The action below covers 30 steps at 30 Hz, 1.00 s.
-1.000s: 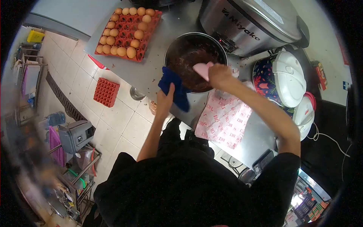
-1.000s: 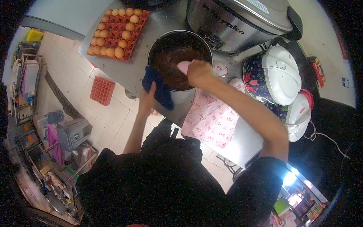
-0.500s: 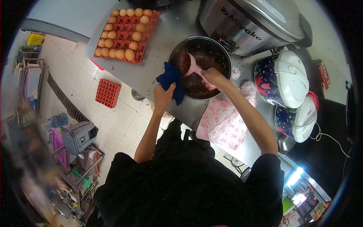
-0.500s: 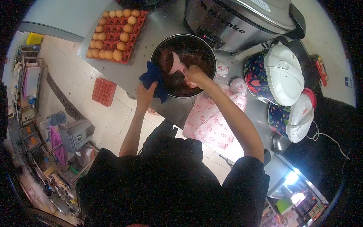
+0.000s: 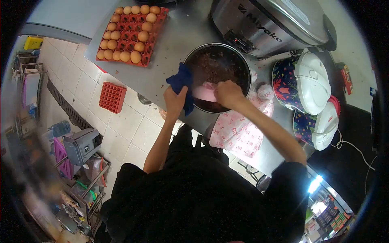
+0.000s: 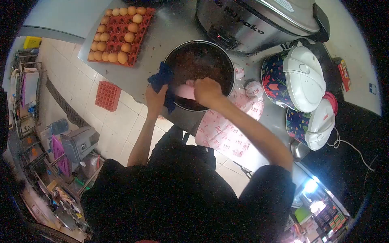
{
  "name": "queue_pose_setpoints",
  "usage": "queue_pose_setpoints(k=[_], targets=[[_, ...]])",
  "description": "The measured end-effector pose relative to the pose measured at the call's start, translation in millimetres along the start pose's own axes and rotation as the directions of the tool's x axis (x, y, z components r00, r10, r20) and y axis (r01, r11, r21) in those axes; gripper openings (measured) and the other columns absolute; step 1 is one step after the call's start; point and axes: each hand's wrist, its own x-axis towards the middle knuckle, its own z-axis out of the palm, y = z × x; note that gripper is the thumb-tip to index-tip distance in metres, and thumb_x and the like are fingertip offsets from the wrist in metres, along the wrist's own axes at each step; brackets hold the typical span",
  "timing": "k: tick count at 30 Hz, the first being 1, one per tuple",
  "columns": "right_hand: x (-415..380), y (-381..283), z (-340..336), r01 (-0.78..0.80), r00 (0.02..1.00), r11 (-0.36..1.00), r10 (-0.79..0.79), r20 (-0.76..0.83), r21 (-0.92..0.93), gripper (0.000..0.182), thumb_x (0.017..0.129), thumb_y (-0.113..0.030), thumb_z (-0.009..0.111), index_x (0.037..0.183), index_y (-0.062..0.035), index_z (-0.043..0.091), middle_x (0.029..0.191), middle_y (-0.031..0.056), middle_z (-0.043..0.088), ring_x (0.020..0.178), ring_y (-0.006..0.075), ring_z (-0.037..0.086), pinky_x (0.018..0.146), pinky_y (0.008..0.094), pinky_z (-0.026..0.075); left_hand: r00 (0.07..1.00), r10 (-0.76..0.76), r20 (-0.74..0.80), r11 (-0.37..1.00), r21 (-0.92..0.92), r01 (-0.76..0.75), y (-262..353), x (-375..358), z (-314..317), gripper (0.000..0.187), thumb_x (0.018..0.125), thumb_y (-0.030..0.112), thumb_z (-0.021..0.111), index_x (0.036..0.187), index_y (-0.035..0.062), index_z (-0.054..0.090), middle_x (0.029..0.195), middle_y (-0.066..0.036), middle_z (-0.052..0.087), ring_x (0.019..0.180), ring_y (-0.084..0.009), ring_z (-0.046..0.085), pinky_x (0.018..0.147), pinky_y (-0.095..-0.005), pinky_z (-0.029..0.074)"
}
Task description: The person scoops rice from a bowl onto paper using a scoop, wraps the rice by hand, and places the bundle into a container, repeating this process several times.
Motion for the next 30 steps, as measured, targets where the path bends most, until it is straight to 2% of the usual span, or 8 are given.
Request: queue_pose_setpoints(k=[6,8,10,13,18,24,28,30], targets=[[-12.7,-6.4,-20.0,-0.055,0.976,0.998,0.052,-0.211,-0.010,0.022,0.078,-0.018,0.050,0.082,0.0006,0.061,0.074,0.0217,0.061,0.072,0.0335,0.062,0.065,0.0409,0.050,0.966,-0.158,0.202,0.980,-0.087,0.179,-1.9,8.4,-9.1,0.020,0.066,0.008,0.061,0.083,-0.0032,0.060,0.072,-0.013,0.062,0.066,-0.0208,0.060,0.063,-0.0311,0.045],[10.4,15.1,-28.9,-0.111,0.898,0.994,0.106,-0.426,0.012,0.027,0.083,-0.019,0.046,0.098,0.0019,0.054,0.069,0.0230,0.059,0.067,0.0354,0.060,0.059,0.0437,0.049,0.968,-0.105,0.228,0.991,-0.055,0.120,-5.3,8.6,-13.0,0.020,0.067,0.008,0.061,0.084,-0.0030,0.060,0.072,-0.013,0.062,0.065,-0.0192,0.059,0.063,-0.0305,0.045],[40.6,31.0,12.4,-0.110,0.921,0.992,0.076,-0.382,-0.068,0.030,0.084,-0.019,0.045,0.106,0.0003,0.048,0.066,0.0205,0.059,0.063,0.0353,0.060,0.057,0.0429,0.049,0.969,-0.029,0.245,0.998,-0.041,0.040,-7.6,14.5,-13.4,0.020,0.067,0.007,0.061,0.084,-0.0028,0.060,0.071,-0.012,0.062,0.064,-0.0177,0.058,0.062,-0.0298,0.045],[30.0,9.4,35.1,0.224,0.891,0.957,-0.278,-0.360,-0.185,0.034,0.082,-0.022,0.048,0.111,-0.0042,0.048,0.073,0.0179,0.060,0.065,0.0335,0.059,0.058,0.0417,0.048,0.961,-0.003,0.275,0.994,-0.101,0.032,-10.8,15.3,-16.2,0.021,0.067,0.007,0.060,0.085,-0.0026,0.060,0.072,-0.012,0.062,0.065,-0.0182,0.059,0.063,-0.0303,0.045],[-4.6,17.9,-9.1,0.414,0.874,0.863,-0.466,-0.140,-0.289,0.038,0.076,-0.017,0.053,0.111,-0.0033,0.048,0.078,0.0154,0.059,0.066,0.0289,0.060,0.058,0.0366,0.048,0.987,0.077,0.143,0.997,-0.008,-0.076,-8.5,26.5,-10.2,0.026,0.065,0.012,0.062,0.085,-0.0041,0.058,0.072,-0.017,0.062,0.066,-0.0269,0.061,0.063,-0.0340,0.046],[1.1,43.5,15.8,0.055,0.920,0.811,-0.269,-0.287,-0.582,0.024,0.070,-0.008,0.056,0.092,-0.0031,0.060,0.084,0.0125,0.057,0.070,0.0228,0.061,0.055,0.0306,0.050,0.990,0.094,0.103,0.993,0.059,-0.100,4.5,26.5,-3.2,0.028,0.065,0.015,0.064,0.081,-0.0068,0.056,0.068,-0.021,0.059,0.063,-0.0330,0.059,0.060,-0.0363,0.046],[-15.7,19.2,10.3,-0.125,0.992,0.939,0.123,-0.028,-0.320,0.014,0.074,-0.009,0.054,0.081,-0.0015,0.064,0.085,0.0192,0.061,0.079,0.0259,0.062,0.064,0.0319,0.052,1.000,0.003,0.024,0.973,0.232,-0.009,0.9,26.2,3.6,0.030,0.065,0.016,0.065,0.081,-0.0082,0.055,0.068,-0.022,0.059,0.063,-0.0347,0.059,0.061,-0.0382,0.045],[-21.5,17.3,3.0,-0.109,0.993,0.965,0.115,0.015,-0.237,0.016,0.074,-0.009,0.053,0.081,0.0009,0.063,0.085,0.0209,0.061,0.081,0.0281,0.062,0.065,0.0337,0.051,0.995,0.095,0.017,0.960,0.264,-0.096,-5.5,30.0,4.9,0.031,0.065,0.017,0.066,0.080,-0.0088,0.055,0.068,-0.023,0.059,0.065,-0.0358,0.059,0.063,-0.0401,0.045]])
